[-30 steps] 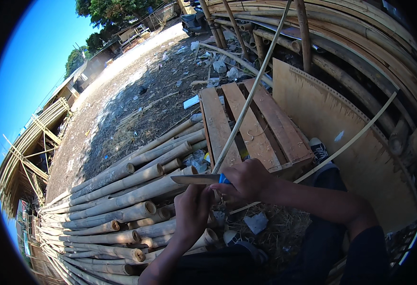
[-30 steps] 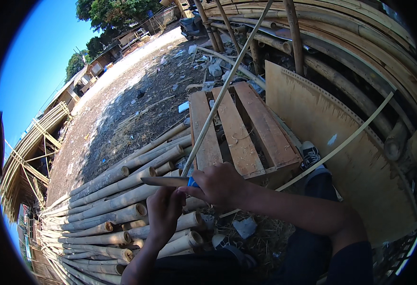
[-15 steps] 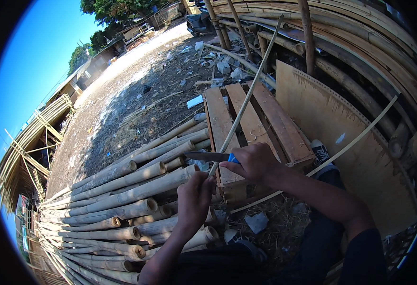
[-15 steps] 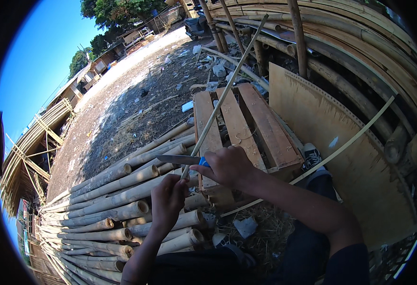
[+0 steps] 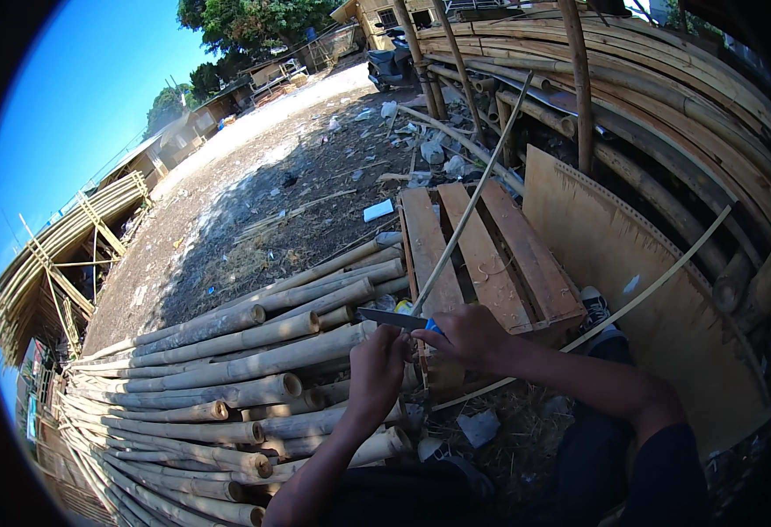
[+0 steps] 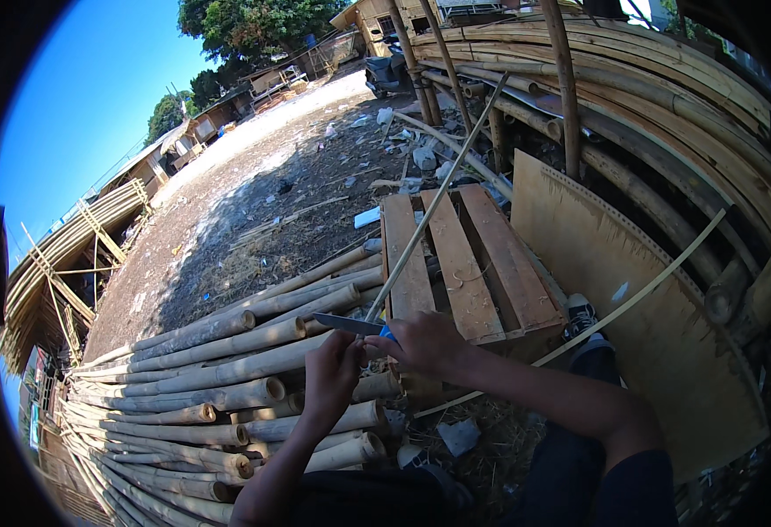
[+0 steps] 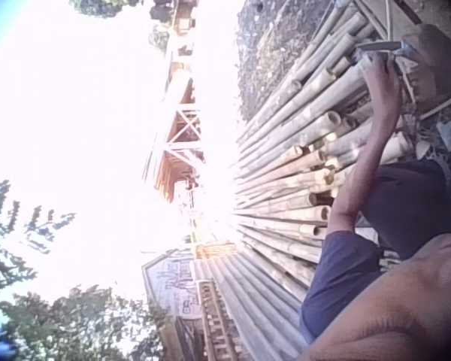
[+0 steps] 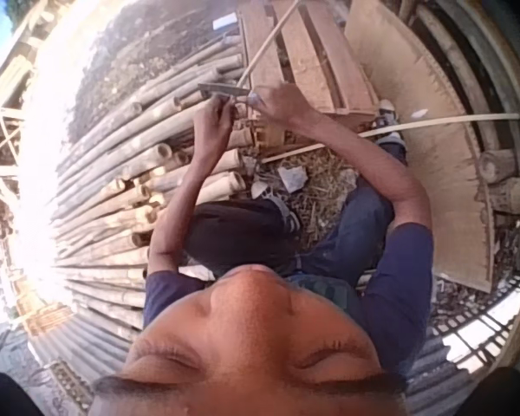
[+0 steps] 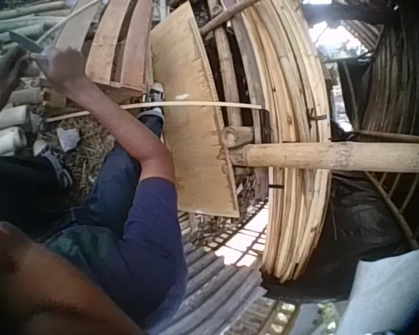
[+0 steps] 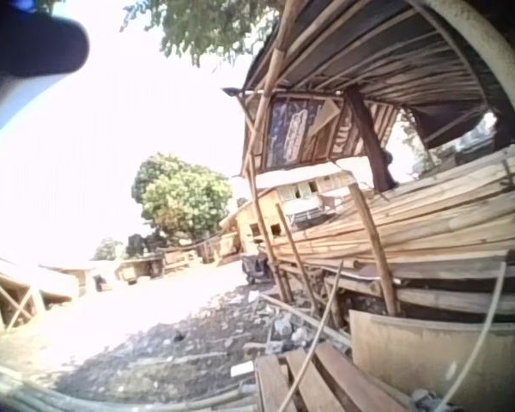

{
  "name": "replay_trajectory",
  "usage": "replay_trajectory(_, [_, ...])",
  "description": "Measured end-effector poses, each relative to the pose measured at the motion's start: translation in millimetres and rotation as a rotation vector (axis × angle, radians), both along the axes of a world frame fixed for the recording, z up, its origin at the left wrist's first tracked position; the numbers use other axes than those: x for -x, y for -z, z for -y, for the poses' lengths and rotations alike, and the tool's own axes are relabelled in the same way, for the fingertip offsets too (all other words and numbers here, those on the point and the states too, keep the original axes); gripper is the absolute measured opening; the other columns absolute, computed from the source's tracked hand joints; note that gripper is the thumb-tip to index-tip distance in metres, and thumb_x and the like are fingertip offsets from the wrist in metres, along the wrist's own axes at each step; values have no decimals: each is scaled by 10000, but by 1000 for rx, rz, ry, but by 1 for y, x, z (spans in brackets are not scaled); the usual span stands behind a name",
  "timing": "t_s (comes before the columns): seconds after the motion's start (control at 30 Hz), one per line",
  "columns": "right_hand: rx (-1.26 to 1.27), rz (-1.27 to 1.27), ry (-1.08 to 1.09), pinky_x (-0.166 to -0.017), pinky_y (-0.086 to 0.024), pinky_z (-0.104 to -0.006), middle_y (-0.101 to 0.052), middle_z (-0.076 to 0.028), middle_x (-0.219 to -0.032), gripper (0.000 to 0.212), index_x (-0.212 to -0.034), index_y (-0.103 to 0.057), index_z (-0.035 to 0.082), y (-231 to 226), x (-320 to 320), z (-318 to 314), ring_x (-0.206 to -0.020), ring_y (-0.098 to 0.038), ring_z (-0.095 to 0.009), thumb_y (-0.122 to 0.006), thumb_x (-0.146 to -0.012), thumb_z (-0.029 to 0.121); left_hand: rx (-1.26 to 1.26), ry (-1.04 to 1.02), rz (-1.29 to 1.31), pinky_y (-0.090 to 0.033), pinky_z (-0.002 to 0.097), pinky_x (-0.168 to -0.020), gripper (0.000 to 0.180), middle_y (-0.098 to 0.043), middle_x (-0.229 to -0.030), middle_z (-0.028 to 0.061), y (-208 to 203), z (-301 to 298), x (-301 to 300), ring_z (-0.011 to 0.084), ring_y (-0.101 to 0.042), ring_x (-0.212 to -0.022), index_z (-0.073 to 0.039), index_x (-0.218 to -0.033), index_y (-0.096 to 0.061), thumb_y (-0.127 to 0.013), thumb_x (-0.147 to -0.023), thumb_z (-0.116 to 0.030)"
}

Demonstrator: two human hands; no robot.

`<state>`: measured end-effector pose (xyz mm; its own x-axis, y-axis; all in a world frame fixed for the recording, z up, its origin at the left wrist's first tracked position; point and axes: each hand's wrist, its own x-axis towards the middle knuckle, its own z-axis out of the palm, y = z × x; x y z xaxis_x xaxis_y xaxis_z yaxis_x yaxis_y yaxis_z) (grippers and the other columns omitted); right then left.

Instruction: Using a small knife to scrape and thin a long strip of bamboo.

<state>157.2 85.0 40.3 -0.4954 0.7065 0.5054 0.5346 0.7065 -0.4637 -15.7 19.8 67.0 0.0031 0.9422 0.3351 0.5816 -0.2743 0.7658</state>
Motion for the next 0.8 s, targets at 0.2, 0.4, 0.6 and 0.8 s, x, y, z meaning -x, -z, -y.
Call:
replay_trajectory(0.2, [36, 11, 25, -532, -491, -451, -566, -175, -551, 591, -678, -592, -2, -13, -7, -13, -543, -609, -358, -461, -948, 508, -55, 2, -120, -447, 324, -549, 141, -617, -641, 134, -1, -2, -2, 199, -614, -579, 40, -865, -584, -549, -915, -88])
replay_trajectory(0.4, [235, -398, 670, -483, -374, -397, -426, -92, -470, 603, -602, -511, -16, -10, -140, -89, -450, -473, -188, -447, -974, 454, -55, 28, -146, -453, 353, -556, 151, -607, -639, 153, 2, 8, 1, 256, -619, -572, 33, -871, -574, -552, -919, -109])
replay_trajectory(0.6, [125, -487, 372, -478, -333, -363, -399, -64, -489, 582, -596, -470, -2, 7, -103, -58, -478, -380, -129, -467, -970, 444, 299, 12, 119, -426, 269, -479, 201, -607, -637, 51, -3, -5, 6, 86, -544, -512, 20, -885, -611, -520, -944, -148])
replay_trajectory(0.8, [341, -154, -19, -482, -385, -383, -461, -118, -482, 583, -621, -532, -11, -4, -40, -9, -435, -476, -231, -474, -962, 458, 363, 69, 240, -413, 235, -462, 203, -586, -633, 19, -7, -3, 1, 55, -513, -515, 24, -924, -621, -518, -939, -150])
